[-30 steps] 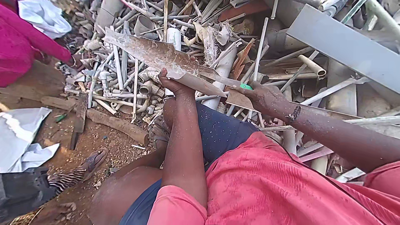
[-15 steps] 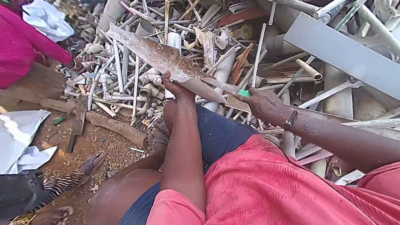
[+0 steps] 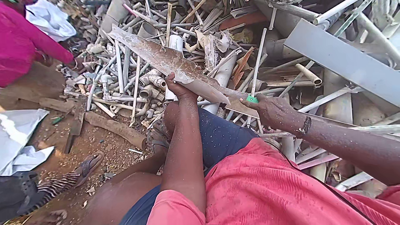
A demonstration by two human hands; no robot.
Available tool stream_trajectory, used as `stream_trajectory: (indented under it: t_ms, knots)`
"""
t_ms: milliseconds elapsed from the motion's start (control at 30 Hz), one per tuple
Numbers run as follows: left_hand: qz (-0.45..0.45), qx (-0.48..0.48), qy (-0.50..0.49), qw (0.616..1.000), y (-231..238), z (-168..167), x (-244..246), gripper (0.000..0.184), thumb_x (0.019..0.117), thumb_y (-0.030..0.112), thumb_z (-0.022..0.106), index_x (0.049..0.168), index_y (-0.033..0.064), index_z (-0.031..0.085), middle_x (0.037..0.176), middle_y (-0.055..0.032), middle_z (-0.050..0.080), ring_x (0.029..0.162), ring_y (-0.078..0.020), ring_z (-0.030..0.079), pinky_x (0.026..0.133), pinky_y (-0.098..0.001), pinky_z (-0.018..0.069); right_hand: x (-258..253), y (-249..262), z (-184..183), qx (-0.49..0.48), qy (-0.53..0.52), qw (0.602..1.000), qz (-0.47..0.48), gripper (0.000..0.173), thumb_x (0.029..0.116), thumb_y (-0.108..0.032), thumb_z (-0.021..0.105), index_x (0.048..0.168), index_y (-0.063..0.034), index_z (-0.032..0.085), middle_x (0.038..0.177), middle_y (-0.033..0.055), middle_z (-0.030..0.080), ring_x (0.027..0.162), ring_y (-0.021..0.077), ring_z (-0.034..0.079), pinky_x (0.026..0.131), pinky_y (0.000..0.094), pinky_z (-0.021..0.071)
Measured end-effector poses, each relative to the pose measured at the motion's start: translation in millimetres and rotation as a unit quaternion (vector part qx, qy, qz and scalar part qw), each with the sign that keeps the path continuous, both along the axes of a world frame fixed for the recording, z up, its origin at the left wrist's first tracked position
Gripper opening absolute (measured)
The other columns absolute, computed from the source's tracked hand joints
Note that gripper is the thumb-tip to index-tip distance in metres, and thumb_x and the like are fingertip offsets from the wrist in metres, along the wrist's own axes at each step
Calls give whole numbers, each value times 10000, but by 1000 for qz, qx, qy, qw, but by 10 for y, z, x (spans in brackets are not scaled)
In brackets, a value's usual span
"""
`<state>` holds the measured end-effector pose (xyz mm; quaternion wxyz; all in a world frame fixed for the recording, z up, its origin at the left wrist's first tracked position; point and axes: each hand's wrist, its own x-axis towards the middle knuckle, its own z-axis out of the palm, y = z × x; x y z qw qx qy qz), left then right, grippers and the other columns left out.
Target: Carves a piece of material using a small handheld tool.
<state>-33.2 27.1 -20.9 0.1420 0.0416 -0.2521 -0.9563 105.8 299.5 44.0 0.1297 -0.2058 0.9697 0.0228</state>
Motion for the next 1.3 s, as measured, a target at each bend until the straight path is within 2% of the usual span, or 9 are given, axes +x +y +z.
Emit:
stream_trajectory:
  t_ms: [133,300,467,567,767,967,1067,1167,1300]
  knots:
    - [-8,-24,14,1000,79,-35,18,488,937,424,336,1252,78,477,1168,-211,630,1069,-366,651,876,-630,531,-207,-249,75,5,-7,1000,-14,699,977,-68,530,1574,-409,403,1096,239,602,711,367,649,572,502,521]
    - [15,2,17,1000,-39,0,21,491,933,406,342,1266,70,475,1189,-217,620,1109,-370,635,908,-647,513,16,-143,53,-12,-5,1000,8,672,979,-110,561,1572,-394,415,1035,208,603,676,325,641,559,478,519]
    - [13,-9,-25,1000,194,146,197,358,964,339,350,1186,106,507,1083,-118,647,1031,-234,668,866,-504,570,-232,-398,150,-17,-7,1000,-11,671,1005,-83,499,1590,-387,377,1100,249,593,724,377,647,598,510,521]
    - [36,-29,6,999,92,107,164,336,969,287,344,1200,98,500,1089,-111,650,1035,-212,670,878,-475,573,-178,-446,124,-34,-7,999,5,656,987,-118,553,1576,-371,414,1080,227,603,715,358,646,586,497,525]
    - [24,-8,23,999,23,-1,62,434,916,358,397,1238,84,494,1171,-173,636,1106,-308,644,924,-593,529,-43,-214,104,-16,-24,1000,-3,659,992,-126,544,1568,-417,410,1021,190,612,700,323,640,584,486,516]
    - [66,-34,4,997,101,165,220,274,990,251,324,1163,128,498,1044,-61,653,1000,-159,672,863,-418,579,-124,-430,24,-70,-4,998,4,641,986,-134,562,1564,-378,434,1044,205,624,706,347,651,578,507,525]
    - [87,0,13,996,-30,150,141,315,982,305,332,1167,116,503,1079,-94,651,1037,-212,666,878,-482,566,121,-189,74,-50,-53,997,5,604,1014,-107,487,1567,-342,435,1103,237,624,800,383,671,661,536,547]
    - [39,6,19,999,3,63,126,421,926,363,392,1228,88,493,1151,-164,640,1085,-294,652,909,-564,544,40,-152,13,-52,-10,999,-2,640,993,-106,525,1560,-390,437,1023,209,619,706,347,647,592,509,525]
    - [34,-11,-51,998,179,239,305,317,977,303,360,1193,124,508,1092,-81,642,1035,-185,662,878,-446,572,-243,-492,91,-58,10,998,-7,635,999,-134,542,1565,-398,427,1033,199,624,684,344,642,568,505,519]
